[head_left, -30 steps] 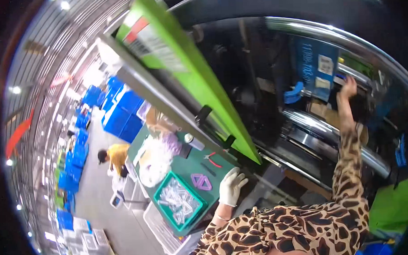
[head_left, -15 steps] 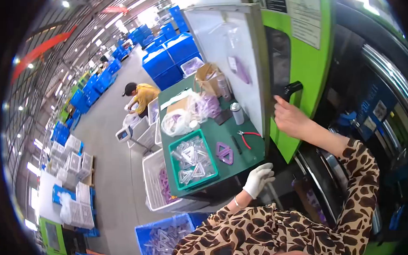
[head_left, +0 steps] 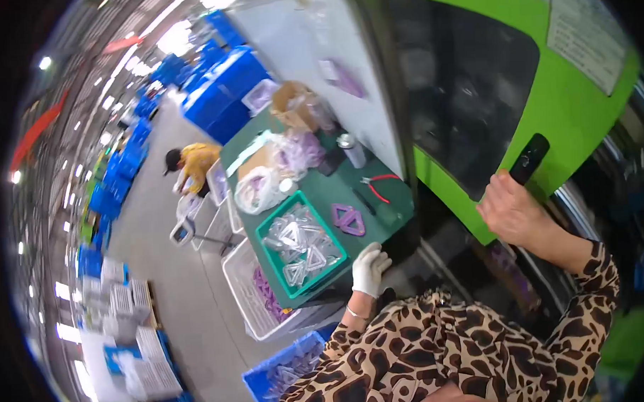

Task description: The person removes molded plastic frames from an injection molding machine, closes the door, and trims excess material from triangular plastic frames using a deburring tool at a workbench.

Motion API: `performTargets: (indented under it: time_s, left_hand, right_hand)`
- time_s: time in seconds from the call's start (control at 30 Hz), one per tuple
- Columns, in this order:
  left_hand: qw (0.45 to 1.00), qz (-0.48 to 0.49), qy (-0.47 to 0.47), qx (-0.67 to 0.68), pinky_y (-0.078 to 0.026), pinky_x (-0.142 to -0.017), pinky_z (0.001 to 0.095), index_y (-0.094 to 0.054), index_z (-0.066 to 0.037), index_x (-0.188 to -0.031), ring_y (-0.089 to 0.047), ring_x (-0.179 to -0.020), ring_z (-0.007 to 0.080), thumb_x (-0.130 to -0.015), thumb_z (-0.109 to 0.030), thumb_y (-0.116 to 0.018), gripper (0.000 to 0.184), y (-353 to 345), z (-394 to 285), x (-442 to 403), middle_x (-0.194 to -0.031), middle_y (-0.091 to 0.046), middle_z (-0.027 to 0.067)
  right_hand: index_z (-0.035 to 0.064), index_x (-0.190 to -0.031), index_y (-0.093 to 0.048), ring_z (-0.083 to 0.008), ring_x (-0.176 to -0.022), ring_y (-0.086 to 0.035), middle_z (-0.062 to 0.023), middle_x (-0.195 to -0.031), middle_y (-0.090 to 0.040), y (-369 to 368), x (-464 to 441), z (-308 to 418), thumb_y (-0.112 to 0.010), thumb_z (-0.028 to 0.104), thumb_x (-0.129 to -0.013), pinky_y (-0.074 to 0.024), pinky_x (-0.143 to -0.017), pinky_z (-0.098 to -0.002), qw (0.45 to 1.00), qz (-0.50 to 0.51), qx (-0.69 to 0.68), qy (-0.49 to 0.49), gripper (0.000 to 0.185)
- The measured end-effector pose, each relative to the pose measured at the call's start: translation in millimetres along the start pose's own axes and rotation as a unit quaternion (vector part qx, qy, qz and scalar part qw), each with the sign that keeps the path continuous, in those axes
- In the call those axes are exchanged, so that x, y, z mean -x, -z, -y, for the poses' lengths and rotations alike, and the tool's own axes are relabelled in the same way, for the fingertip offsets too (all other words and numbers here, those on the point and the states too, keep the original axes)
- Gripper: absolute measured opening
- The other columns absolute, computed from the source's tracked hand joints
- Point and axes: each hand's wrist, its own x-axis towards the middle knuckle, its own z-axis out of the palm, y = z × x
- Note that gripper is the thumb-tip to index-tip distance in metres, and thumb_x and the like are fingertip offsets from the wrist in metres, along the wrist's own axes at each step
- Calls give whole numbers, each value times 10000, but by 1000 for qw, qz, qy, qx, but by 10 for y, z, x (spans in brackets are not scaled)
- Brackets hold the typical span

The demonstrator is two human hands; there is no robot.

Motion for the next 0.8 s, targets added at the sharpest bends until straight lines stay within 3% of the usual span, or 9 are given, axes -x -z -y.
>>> performTargets:
  time_s: [0.3,0.4,0.5,0.53,0.57,0.63,0.7,0.77,0.8]
  left_hand:
    - [981,114,140,-70,-523,-762,399,-524,25,-1191,-601,-862,244,-846,-65,-548,358,-312,152,-499,-1050,-584,102]
    - [975,121,136,-129,-517,-751,370,-526,19,-1217,-594,-851,212,-835,-78,-569,397,-110,395,-872,-1040,-582,82]
    - [969,1,54,-243,-503,-725,272,-518,36,-1262,-586,-913,158,-787,-29,-587,484,-75,450,-1090,-1197,-586,122]
    - [961,-33,72,-266,-484,-839,291,-512,41,-1265,-577,-1038,208,-762,-5,-585,510,-89,386,-1156,-1239,-570,139]
    - [955,-47,-8,-292,-450,-903,303,-512,42,-1263,-561,-1086,230,-753,0,-583,516,141,547,-1430,-1241,-567,151]
    - [923,-51,-141,-353,-341,-1048,335,-532,35,-1231,-491,-1222,287,-741,-23,-579,495,363,541,-1697,-1279,-530,199]
    - [816,-140,-290,-480,-370,-1028,366,-555,4,-1198,-484,-1208,319,-738,-54,-576,465,620,595,-2030,-1313,-492,208]
    - [728,-172,-254,-613,-414,-967,430,-577,-55,-1173,-462,-1166,342,-737,-108,-570,440,528,269,-1986,-1322,-450,159]
    - [696,-200,-233,-649,-428,-939,452,-578,-73,-1176,-458,-1147,342,-738,-122,-570,440,519,217,-2056,-1318,-438,137]
  right_hand:
    - [76,-713,-544,-222,-772,-549,-64,-780,-557,771,1273,704,-649,126,-798,-377,-867,-335,923,156,-9,-352,144]
    - [80,-767,-589,-212,-810,-570,-67,-854,-614,899,1635,875,-662,142,-823,-376,-844,-318,902,160,94,-391,111]
    - [100,-775,-609,-203,-751,-583,-46,-826,-649,979,2115,988,-690,182,-828,-400,-796,-311,887,167,215,-373,127]
    - [104,-759,-617,-193,-729,-583,-33,-810,-654,1016,2294,1019,-692,191,-831,-409,-763,-302,881,180,233,-371,136]
    - [107,-742,-626,-183,-708,-583,-21,-793,-658,1058,2486,1042,-695,199,-834,-418,-730,-293,874,192,251,-370,147]
    - [122,-711,-654,-158,-674,-588,-2,-771,-665,1122,2902,1084,-691,222,-842,-427,-655,-279,867,190,297,-351,169]
    - [142,-718,-669,-152,-657,-590,8,-776,-676,1213,3263,1179,-693,251,-841,-433,-641,-270,839,219,345,-360,166]
    - [148,-720,-672,-151,-667,-596,17,-794,-683,1302,3589,1250,-696,261,-838,-442,-659,-259,811,243,373,-379,166]
    - [123,-694,-667,-144,-567,-563,7,-713,-672,1370,3595,1218,-661,245,-872,-447,-566,-265,830,223,368,-355,216]
